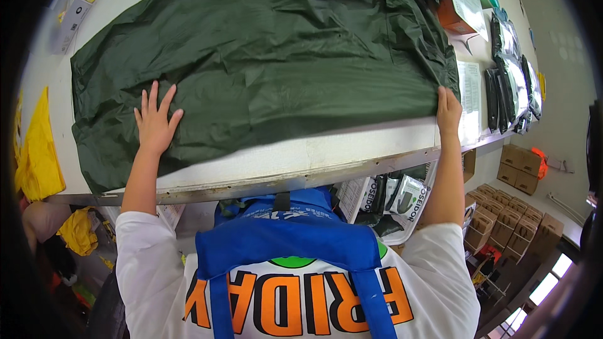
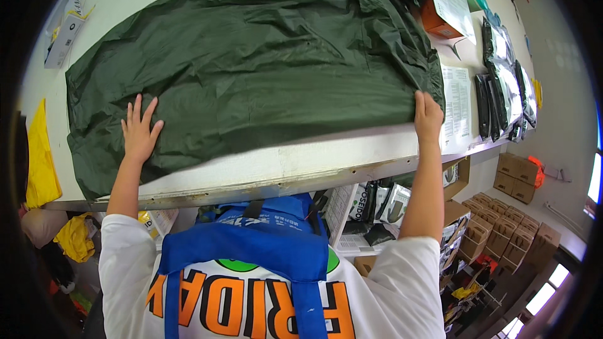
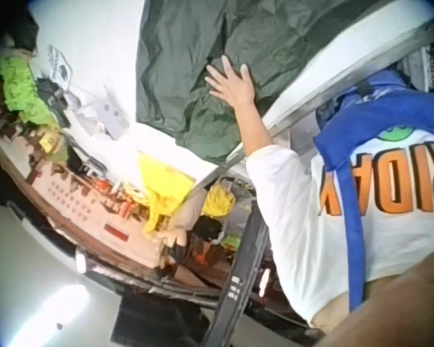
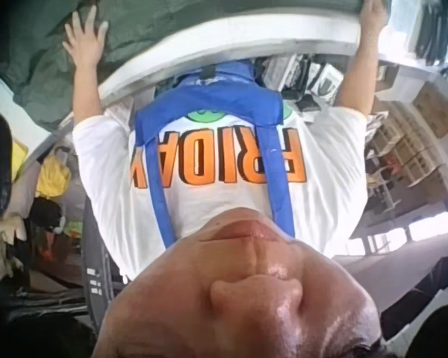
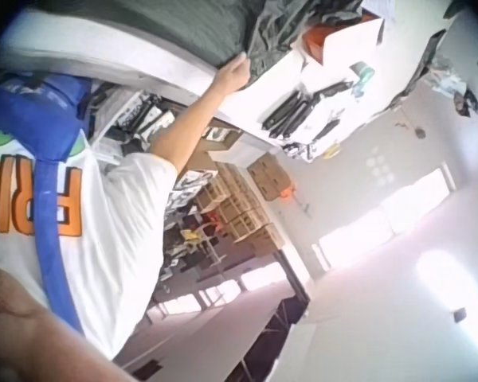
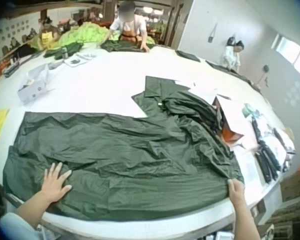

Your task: The person folds a green jacket on a white table. They smooth the fabric, fold the sleeves and body, then place the folded jacket into a plastic bag.

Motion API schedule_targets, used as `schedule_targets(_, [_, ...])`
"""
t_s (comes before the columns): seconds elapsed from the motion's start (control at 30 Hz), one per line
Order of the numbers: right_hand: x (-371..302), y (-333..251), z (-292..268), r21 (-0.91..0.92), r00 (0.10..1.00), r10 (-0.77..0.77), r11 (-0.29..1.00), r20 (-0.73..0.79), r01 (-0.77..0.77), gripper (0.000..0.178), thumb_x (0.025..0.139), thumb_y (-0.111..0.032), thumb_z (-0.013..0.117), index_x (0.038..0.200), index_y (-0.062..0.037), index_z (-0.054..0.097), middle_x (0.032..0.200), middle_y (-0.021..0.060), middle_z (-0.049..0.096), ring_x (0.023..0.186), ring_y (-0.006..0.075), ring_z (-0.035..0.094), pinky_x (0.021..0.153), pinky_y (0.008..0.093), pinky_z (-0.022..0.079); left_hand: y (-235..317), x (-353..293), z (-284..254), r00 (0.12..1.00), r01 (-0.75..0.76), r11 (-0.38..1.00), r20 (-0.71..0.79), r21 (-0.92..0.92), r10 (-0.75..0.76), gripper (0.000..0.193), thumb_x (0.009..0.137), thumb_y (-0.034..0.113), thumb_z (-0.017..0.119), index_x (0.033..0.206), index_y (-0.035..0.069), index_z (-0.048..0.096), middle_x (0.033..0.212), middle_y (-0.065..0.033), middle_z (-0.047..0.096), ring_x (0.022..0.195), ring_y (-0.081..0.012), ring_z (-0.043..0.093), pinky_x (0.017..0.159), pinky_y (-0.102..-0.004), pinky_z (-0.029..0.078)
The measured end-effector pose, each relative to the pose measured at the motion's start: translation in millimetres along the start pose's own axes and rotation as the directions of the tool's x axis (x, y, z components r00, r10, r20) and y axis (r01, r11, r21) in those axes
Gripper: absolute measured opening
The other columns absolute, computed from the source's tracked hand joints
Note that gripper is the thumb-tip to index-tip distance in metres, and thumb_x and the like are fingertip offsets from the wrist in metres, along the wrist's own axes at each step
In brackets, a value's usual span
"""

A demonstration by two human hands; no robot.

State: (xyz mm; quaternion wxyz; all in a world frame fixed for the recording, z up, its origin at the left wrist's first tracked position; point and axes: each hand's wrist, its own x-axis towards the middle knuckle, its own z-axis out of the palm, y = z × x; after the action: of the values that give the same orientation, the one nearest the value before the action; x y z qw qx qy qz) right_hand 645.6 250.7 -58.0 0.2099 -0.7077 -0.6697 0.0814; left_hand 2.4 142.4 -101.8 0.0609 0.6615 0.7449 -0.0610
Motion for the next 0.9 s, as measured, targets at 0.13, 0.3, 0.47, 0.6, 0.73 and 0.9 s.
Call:
schedule_targets(0.13, [-40,31,3,-0.285,0.890,0.016,0.950,0.455,0.129,0.037,0.090,-0.035,0.056,0.078,-0.0015,0.063,0.077,0.0228,0.062,0.072,0.0421,0.059,0.064,0.0442,0.047,11,-31,-9,0.995,-0.074,0.995,0.055,-0.065,0.078,0.060,0.084,0.038,0.060,0.140,0.029,0.039,0.153,-0.0085,0.019,0.139,-0.0385,0.017,0.107,-0.0630,0.017])
schedule_targets(0.3, [9,-25,-34,0.040,0.727,0.098,0.985,0.680,-0.170,0.024,0.081,-0.024,0.069,0.086,-0.0006,0.066,0.080,0.0148,0.066,0.075,0.0258,0.064,0.070,0.0372,0.049,3,-56,-35,0.994,-0.007,0.991,0.104,-0.130,0.021,0.053,0.079,0.031,0.066,0.128,0.019,0.052,0.144,-0.0142,0.032,0.132,-0.0372,0.029,0.108,-0.0541,0.022])
schedule_targets(0.47, [155,-95,22,-0.152,0.863,-0.497,0.863,-0.089,0.481,0.077,0.069,-0.014,0.077,0.136,-0.0121,0.039,0.135,0.0157,0.042,0.123,0.0366,0.041,0.100,0.0403,0.036,74,11,-56,0.970,-0.194,0.926,-0.203,-0.323,0.132,0.047,0.077,0.022,0.068,0.121,0.014,0.055,0.130,-0.0138,0.047,0.120,-0.0356,0.044,0.100,-0.0460,0.035])
schedule_targets(0.6, [243,-113,50,-0.596,0.954,-0.299,0.772,-0.032,0.222,0.068,0.073,-0.025,0.075,0.134,-0.0190,0.045,0.133,0.0087,0.050,0.128,0.0298,0.042,0.105,0.0466,0.030,180,77,-69,0.872,-0.489,0.755,-0.216,-0.437,0.440,0.053,0.079,0.019,0.068,0.128,0.014,0.049,0.136,-0.0141,0.041,0.122,-0.0375,0.041,0.102,-0.0457,0.036])
schedule_targets(0.73, [298,-126,-25,-0.298,0.904,-0.028,0.939,0.427,0.170,0.030,0.085,-0.032,0.060,0.103,-0.0096,0.067,0.092,0.0111,0.069,0.085,0.0266,0.066,0.090,0.0446,0.046,234,108,-92,0.796,-0.274,0.294,-0.044,-0.916,0.603,0.066,0.082,0.022,0.068,0.140,0.013,0.036,0.141,-0.0125,0.036,0.126,-0.0310,0.039,0.103,-0.0411,0.037])
schedule_targets(0.9, [156,-272,-64,0.832,0.784,-0.288,0.110,0.550,-0.544,0.042,0.095,-0.033,0.042,0.103,0.0028,0.063,0.097,0.0131,0.067,0.086,0.0214,0.064,0.082,0.0380,0.051,244,128,-150,0.792,0.497,-0.654,-0.009,-0.570,0.610,0.073,0.082,0.026,0.069,0.142,0.008,0.030,0.138,-0.0144,0.040,0.124,-0.0233,0.042,0.102,-0.0384,0.039])
